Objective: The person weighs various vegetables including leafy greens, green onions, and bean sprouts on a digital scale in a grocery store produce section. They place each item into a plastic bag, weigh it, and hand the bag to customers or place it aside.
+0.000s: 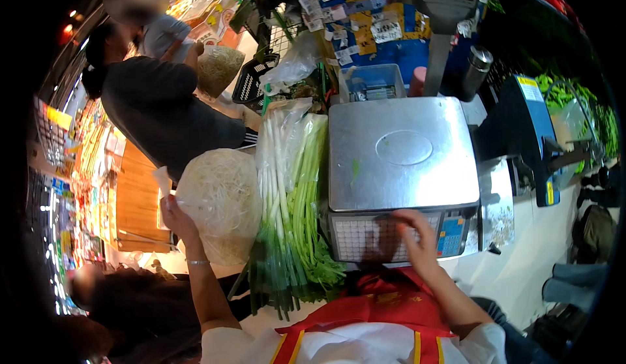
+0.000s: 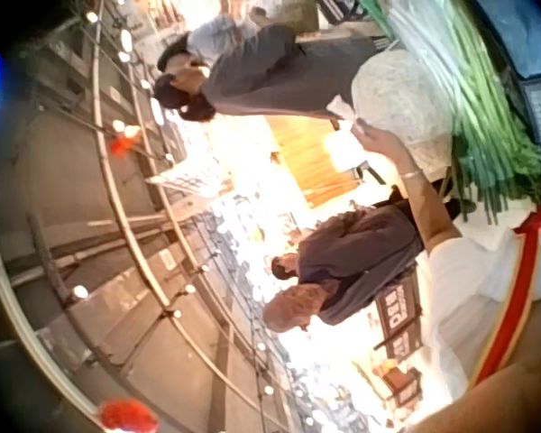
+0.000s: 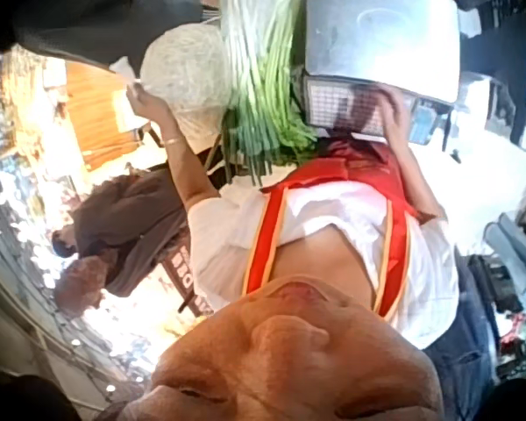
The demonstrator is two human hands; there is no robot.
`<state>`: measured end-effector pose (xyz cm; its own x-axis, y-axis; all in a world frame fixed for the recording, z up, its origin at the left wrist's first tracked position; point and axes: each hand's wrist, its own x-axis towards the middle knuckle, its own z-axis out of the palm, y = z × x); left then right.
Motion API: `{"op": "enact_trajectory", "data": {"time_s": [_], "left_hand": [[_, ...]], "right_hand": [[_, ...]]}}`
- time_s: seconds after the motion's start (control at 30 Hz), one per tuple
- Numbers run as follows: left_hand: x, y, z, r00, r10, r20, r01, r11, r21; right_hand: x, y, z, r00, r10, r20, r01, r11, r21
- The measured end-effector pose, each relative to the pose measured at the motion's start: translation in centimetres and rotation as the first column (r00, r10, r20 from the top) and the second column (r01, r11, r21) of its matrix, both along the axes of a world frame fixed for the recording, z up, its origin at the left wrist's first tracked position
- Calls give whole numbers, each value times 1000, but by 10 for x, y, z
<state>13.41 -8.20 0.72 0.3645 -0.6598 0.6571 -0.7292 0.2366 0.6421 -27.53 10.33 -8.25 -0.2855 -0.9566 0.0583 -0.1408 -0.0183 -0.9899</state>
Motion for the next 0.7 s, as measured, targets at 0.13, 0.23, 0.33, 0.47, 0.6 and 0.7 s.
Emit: {"op": "enact_trajectory", "data": {"time_s": [0.13,0.23,0.33,0.47,0.6,0.7], "left_hand": [[-43,19,68,979,-150,-137,135,984,-113],[-110,33,125,890,-316,-328,244,939,-243],[-125,44,146,626,-689,-365,618,724,-307],[-186,50,149,520,-814,-258,723,581,-373],[-265,30,143,548,-836,-21,811,538,-230],[-336,12,124,543,-840,-7,839,543,32]], "right_hand": [[75,-17,-9,690,540,482,-602,798,-31],[123,-37,1,394,510,764,-829,556,56],[143,-40,57,190,518,834,-685,679,-266],[102,-17,86,565,437,700,-547,834,-79],[72,-15,63,549,217,807,-259,962,-82],[22,-29,38,494,137,858,-224,974,-27]]}}
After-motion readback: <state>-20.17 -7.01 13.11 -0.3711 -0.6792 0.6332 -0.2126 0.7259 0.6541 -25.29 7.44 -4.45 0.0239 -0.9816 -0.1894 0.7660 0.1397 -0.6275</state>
